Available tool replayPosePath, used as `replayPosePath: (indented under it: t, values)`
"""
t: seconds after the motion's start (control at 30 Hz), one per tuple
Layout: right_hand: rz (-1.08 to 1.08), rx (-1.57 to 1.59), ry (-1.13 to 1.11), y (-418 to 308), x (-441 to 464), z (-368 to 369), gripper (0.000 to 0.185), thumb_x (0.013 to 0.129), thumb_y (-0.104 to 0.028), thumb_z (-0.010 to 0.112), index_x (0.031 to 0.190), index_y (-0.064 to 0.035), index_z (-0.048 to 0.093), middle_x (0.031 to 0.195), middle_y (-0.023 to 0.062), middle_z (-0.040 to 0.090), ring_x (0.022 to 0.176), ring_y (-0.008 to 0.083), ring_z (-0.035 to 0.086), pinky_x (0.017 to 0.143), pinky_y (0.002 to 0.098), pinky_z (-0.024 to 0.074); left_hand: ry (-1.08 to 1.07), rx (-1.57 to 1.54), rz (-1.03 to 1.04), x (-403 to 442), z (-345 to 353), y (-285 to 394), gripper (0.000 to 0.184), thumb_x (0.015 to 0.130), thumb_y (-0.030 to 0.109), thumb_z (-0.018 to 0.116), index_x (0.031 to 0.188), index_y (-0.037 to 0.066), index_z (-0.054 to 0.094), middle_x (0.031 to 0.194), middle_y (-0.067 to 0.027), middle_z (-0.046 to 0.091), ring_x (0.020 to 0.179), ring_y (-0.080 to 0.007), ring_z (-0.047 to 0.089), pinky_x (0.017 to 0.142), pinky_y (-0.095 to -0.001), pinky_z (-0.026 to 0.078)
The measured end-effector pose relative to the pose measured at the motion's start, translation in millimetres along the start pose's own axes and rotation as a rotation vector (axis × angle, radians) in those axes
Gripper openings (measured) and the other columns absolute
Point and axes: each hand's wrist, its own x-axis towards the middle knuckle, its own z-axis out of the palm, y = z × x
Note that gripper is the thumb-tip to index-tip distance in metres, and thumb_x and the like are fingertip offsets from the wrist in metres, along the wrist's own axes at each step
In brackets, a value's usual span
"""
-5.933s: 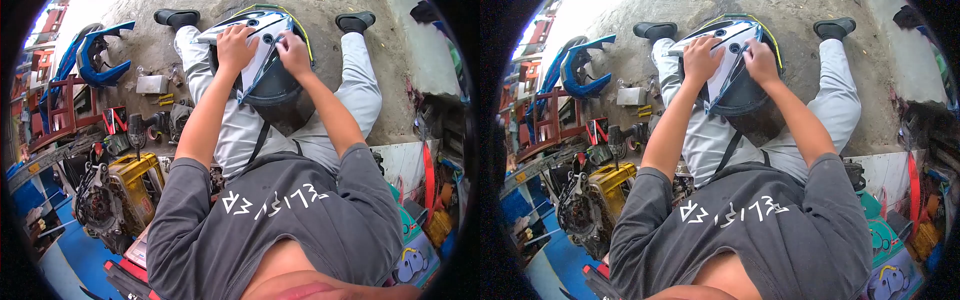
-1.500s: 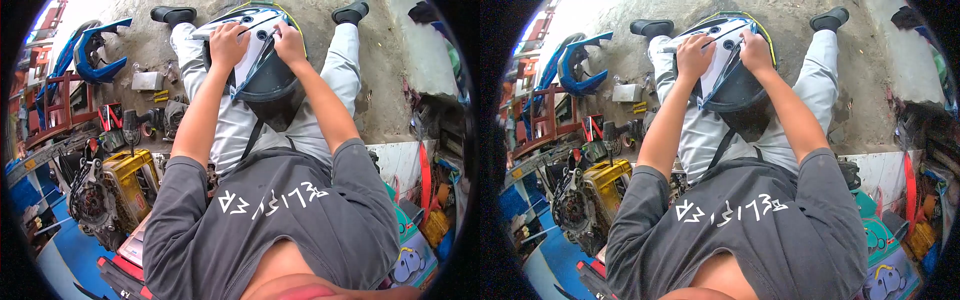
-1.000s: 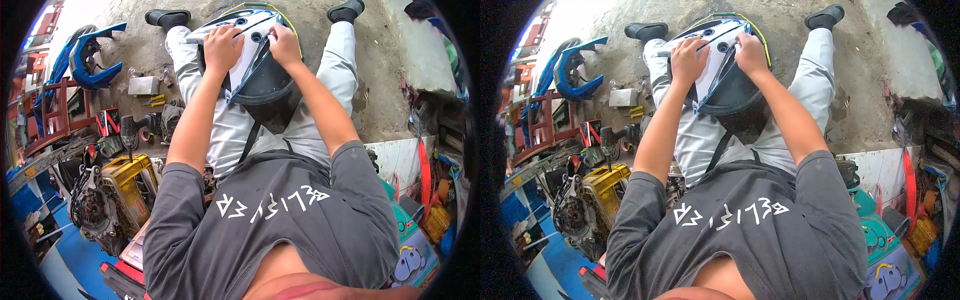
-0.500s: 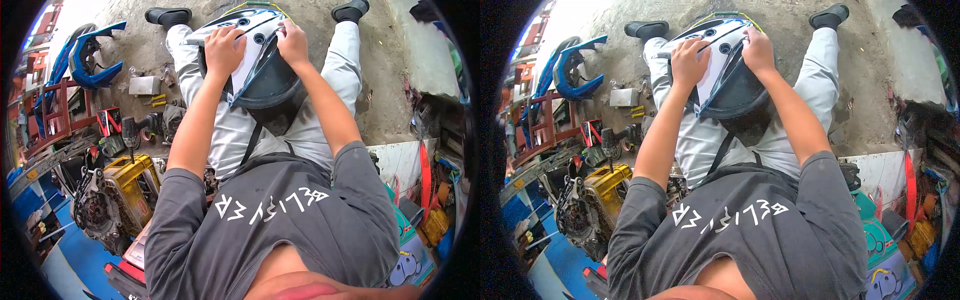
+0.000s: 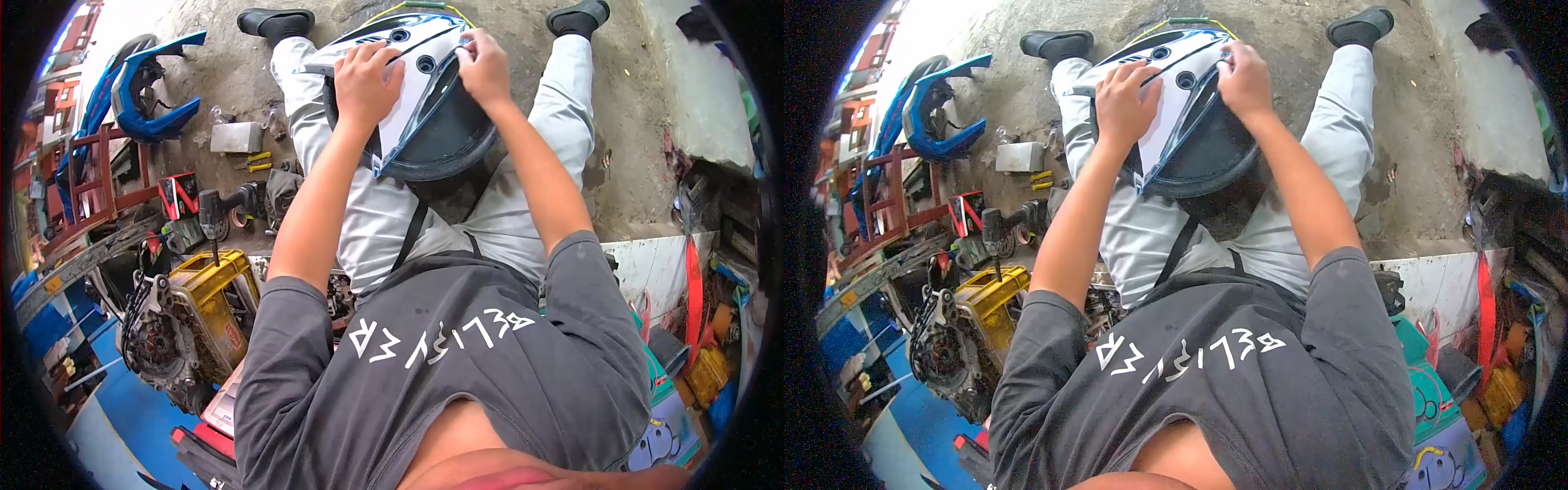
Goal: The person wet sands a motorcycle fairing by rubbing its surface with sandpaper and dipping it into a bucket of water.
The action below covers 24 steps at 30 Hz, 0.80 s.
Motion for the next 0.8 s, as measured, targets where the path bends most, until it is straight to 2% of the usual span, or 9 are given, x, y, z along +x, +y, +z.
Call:
replayPosePath:
  t: [0.1, 0.17, 0.2, 0.3, 0.4, 0.5, 0.63, 0.7, 0.8]
  values:
    - [-0.083, -0.052, 0.025, 5, -4, 5, 0.021, 0.092, -0.001, 0.066, 0.112, -0.0046, 0.070, 0.096, 0.0181, 0.072, 0.092, 0.0386, 0.070, 0.084, 0.0497, 0.0559, -0.006, -0.007, -0.019, 1, 0, 1, 0.023, 0.092, 0.029, 0.077, 0.112, 0.018, 0.079, 0.125, -0.0050, 0.075, 0.119, -0.0302, 0.068, 0.102, -0.0464, 0.049]
    - [-0.244, -0.128, -0.011, -13, -36, 10, 0.018, 0.092, -0.001, 0.070, 0.110, -0.0038, 0.069, 0.090, 0.0163, 0.068, 0.087, 0.0348, 0.068, 0.080, 0.0471, 0.0552, -0.016, -0.006, -0.044, 2, 1, 2, 0.022, 0.092, 0.029, 0.077, 0.111, 0.019, 0.079, 0.125, -0.0044, 0.076, 0.119, -0.0300, 0.068, 0.101, -0.0464, 0.049]
    - [-0.359, -0.117, -0.064, -23, -55, 14, 0.017, 0.092, 0.002, 0.068, 0.108, -0.0035, 0.069, 0.090, 0.0174, 0.065, 0.091, 0.0384, 0.064, 0.084, 0.0508, 0.0525, -0.004, -0.002, -0.035, 2, 1, 1, 0.022, 0.091, 0.029, 0.077, 0.111, 0.019, 0.079, 0.124, -0.0041, 0.076, 0.119, -0.0298, 0.068, 0.101, -0.0464, 0.049]
    - [-0.310, -0.010, -0.141, -44, -97, 12, 0.020, 0.091, 0.002, 0.066, 0.110, -0.0024, 0.068, 0.098, 0.0186, 0.070, 0.096, 0.0402, 0.065, 0.087, 0.0504, 0.0535, 0.009, 0.009, -0.020, 0, 3, -2, 0.022, 0.091, 0.029, 0.077, 0.111, 0.019, 0.079, 0.123, -0.0033, 0.076, 0.119, -0.0293, 0.068, 0.101, -0.0464, 0.049]
    - [-0.225, 0.016, -0.073, -38, -77, 11, 0.019, 0.093, -0.001, 0.068, 0.112, -0.0028, 0.068, 0.098, 0.0186, 0.071, 0.096, 0.0410, 0.066, 0.086, 0.0513, 0.0536, 0.000, 0.014, -0.018, 1, 3, 0, 0.021, 0.092, 0.029, 0.077, 0.111, 0.020, 0.079, 0.123, -0.0027, 0.076, 0.119, -0.0290, 0.067, 0.100, -0.0463, 0.049]
    - [-0.179, -0.066, 0.040, -16, -33, 10, 0.018, 0.094, -0.004, 0.069, 0.112, -0.0026, 0.070, 0.093, 0.0189, 0.072, 0.087, 0.0401, 0.070, 0.079, 0.0498, 0.0559, 0.000, 0.017, -0.015, 1, 4, 0, 0.021, 0.093, 0.029, 0.076, 0.111, 0.020, 0.079, 0.123, -0.0028, 0.076, 0.119, -0.0290, 0.067, 0.100, -0.0464, 0.049]
    - [-0.095, -0.130, -0.002, -31, -36, 11, 0.019, 0.093, -0.001, 0.068, 0.112, -0.0028, 0.069, 0.094, 0.0190, 0.073, 0.090, 0.0403, 0.070, 0.081, 0.0509, 0.0555, 0.031, 0.002, -0.038, 2, 3, 2, 0.020, 0.090, 0.029, 0.077, 0.107, 0.019, 0.081, 0.120, -0.0037, 0.075, 0.116, -0.0289, 0.068, 0.099, -0.0466, 0.049]
    - [-0.257, -0.083, -0.021, -32, -66, 21, 0.021, 0.094, 0.000, 0.065, 0.115, -0.0021, 0.068, 0.094, 0.0185, 0.070, 0.092, 0.0402, 0.066, 0.084, 0.0520, 0.0538, 0.042, -0.007, -0.032, 2, 5, 0, 0.020, 0.090, 0.030, 0.077, 0.107, 0.019, 0.081, 0.121, -0.0038, 0.075, 0.117, -0.0291, 0.068, 0.100, -0.0469, 0.049]
    - [-0.300, -0.018, -0.141, -47, -102, 15, 0.020, 0.095, 0.000, 0.064, 0.114, -0.0004, 0.067, 0.095, 0.0191, 0.069, 0.096, 0.0411, 0.065, 0.086, 0.0512, 0.0533, 0.035, -0.002, -0.027, 1, 6, -1, 0.022, 0.089, 0.030, 0.077, 0.108, 0.019, 0.080, 0.122, -0.0039, 0.075, 0.117, -0.0294, 0.068, 0.100, -0.0471, 0.049]
